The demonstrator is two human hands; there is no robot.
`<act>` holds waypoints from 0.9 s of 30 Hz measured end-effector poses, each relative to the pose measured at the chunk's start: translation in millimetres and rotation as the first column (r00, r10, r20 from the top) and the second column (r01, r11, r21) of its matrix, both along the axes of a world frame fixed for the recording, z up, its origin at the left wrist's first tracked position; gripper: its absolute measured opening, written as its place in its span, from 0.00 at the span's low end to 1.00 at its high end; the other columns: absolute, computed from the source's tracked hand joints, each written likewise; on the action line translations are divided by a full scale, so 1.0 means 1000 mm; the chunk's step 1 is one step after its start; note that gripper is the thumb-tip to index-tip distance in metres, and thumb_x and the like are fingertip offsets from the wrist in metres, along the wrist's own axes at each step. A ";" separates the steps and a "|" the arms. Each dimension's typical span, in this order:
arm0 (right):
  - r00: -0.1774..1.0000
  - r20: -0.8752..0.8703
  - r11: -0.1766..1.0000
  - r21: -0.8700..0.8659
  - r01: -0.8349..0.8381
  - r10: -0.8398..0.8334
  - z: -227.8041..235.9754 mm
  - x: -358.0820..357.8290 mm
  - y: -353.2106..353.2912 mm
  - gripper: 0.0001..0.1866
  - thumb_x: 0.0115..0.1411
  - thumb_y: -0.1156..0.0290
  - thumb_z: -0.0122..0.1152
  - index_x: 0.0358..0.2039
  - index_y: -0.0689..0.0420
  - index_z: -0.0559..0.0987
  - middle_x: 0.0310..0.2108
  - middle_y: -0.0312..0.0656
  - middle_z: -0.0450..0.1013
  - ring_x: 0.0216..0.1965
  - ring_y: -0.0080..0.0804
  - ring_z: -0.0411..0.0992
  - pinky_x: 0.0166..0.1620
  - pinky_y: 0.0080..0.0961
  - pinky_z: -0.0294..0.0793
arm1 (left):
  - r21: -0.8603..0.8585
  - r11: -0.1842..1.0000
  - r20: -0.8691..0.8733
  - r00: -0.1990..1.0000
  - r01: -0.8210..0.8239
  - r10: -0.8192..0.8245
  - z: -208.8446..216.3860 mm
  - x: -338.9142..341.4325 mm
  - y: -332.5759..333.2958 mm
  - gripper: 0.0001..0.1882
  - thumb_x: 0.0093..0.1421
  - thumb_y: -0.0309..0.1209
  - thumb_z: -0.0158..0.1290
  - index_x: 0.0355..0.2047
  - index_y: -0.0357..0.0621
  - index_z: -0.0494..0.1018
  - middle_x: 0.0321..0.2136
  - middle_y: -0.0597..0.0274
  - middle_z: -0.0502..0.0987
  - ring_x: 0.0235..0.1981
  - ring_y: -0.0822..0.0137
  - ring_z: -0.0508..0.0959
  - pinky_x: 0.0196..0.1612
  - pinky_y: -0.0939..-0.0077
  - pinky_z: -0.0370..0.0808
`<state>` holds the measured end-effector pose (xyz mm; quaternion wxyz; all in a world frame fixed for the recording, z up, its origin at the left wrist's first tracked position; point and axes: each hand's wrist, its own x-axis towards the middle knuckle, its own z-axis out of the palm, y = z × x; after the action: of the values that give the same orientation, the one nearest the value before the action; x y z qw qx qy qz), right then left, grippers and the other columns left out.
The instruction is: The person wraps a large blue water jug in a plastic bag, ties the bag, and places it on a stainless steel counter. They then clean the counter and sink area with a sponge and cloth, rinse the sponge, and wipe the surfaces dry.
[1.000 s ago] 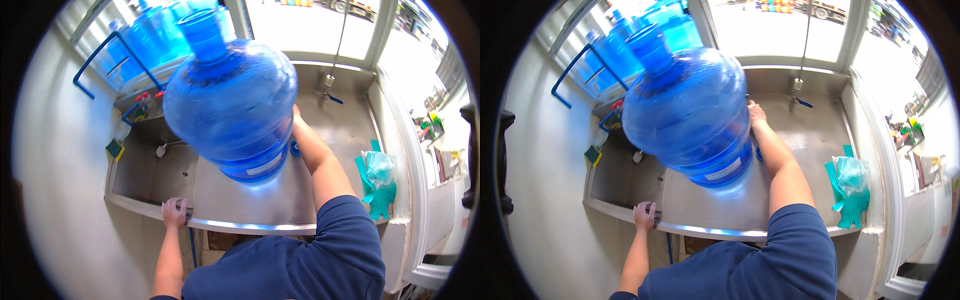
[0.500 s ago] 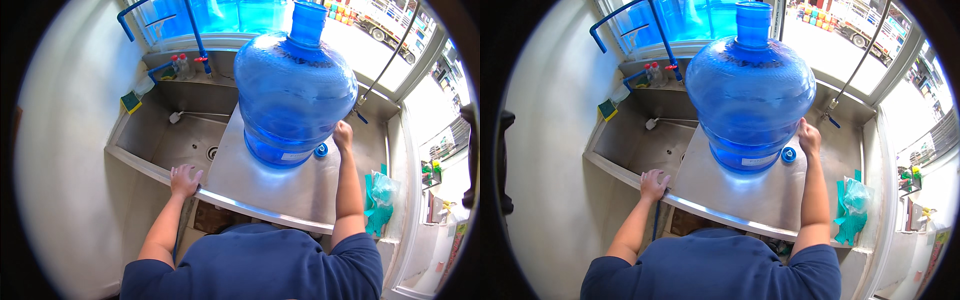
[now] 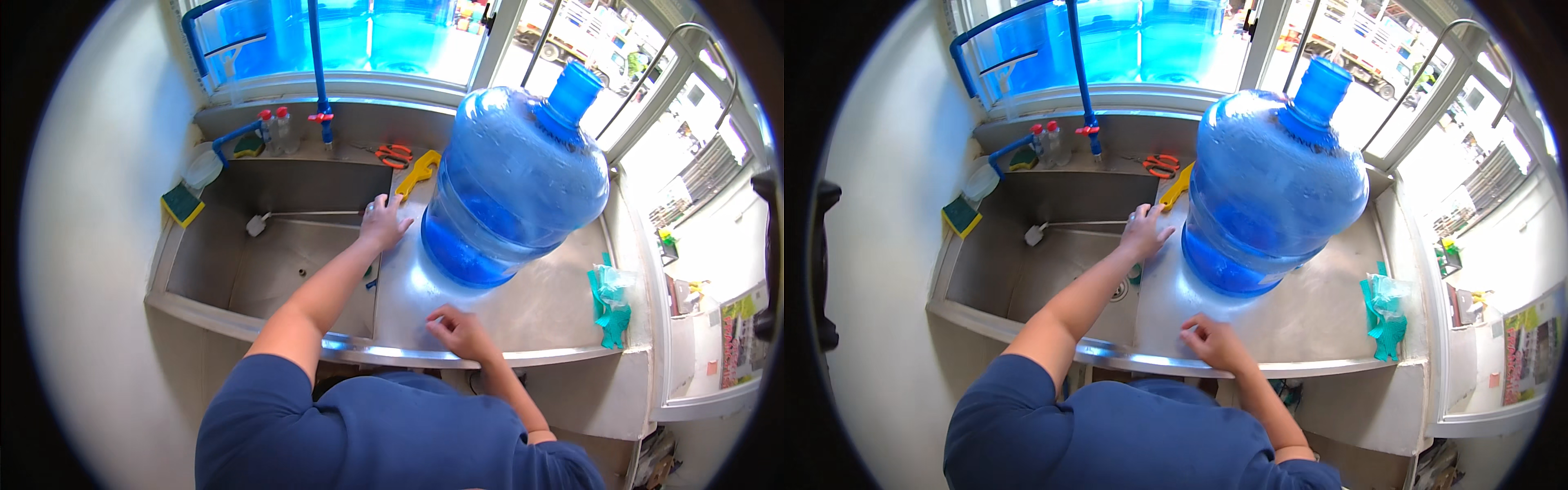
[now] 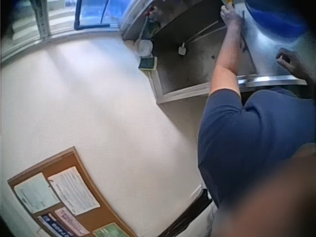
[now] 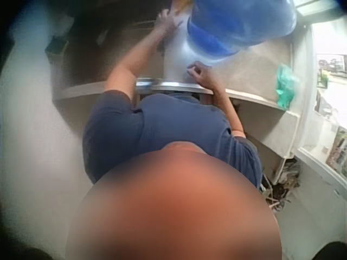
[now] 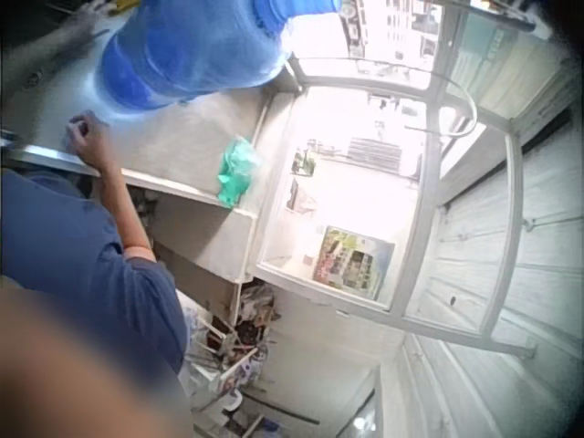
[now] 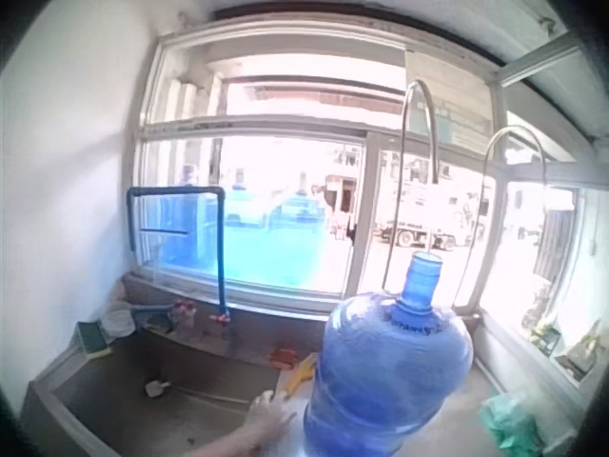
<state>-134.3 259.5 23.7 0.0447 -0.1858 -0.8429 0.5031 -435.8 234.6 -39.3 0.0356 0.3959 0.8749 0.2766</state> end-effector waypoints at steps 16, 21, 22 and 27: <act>0.823 0.049 0.821 0.121 0.558 -0.566 0.002 0.072 -0.034 0.09 0.60 0.68 0.64 0.36 0.59 0.80 0.22 0.40 0.76 0.23 0.25 0.72 0.30 0.23 0.72 | -0.007 0.985 0.227 0.959 -0.173 0.170 -0.127 -0.073 -0.128 0.20 0.63 0.45 0.51 0.48 0.44 0.72 0.40 0.44 0.79 0.43 0.42 0.78 0.45 0.51 0.75; 0.868 0.002 0.854 0.175 0.489 -0.497 0.018 0.042 -0.035 0.09 0.61 0.66 0.63 0.36 0.59 0.80 0.23 0.42 0.76 0.23 0.28 0.73 0.30 0.26 0.72 | -0.970 0.199 0.130 0.990 0.137 -0.044 -0.156 -0.133 -0.292 0.21 0.61 0.33 0.52 0.55 0.48 0.74 0.60 0.55 0.71 0.60 0.57 0.72 0.58 0.58 0.71; 0.887 -0.042 0.876 0.146 0.460 -0.459 0.022 0.032 -0.037 0.09 0.61 0.66 0.62 0.36 0.59 0.80 0.23 0.42 0.76 0.23 0.28 0.73 0.30 0.26 0.72 | -0.966 0.244 0.104 0.991 0.081 0.083 -0.148 -0.142 -0.307 0.20 0.60 0.34 0.53 0.53 0.47 0.76 0.59 0.55 0.72 0.58 0.56 0.73 0.57 0.59 0.72; 0.957 0.058 0.934 0.244 0.261 -0.283 0.029 -0.019 -0.041 0.11 0.59 0.63 0.62 0.35 0.58 0.80 0.25 0.46 0.77 0.27 0.37 0.75 0.34 0.32 0.74 | -0.910 0.406 0.119 0.991 0.088 0.052 -0.103 -0.175 -0.288 0.18 0.60 0.31 0.47 0.48 0.44 0.79 0.50 0.53 0.78 0.54 0.56 0.77 0.52 0.64 0.76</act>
<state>-153.3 218.5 52.3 0.0966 -0.3173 -0.8635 0.3800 -610.4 -53.0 -141.9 0.3050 0.3030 0.8755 -0.2206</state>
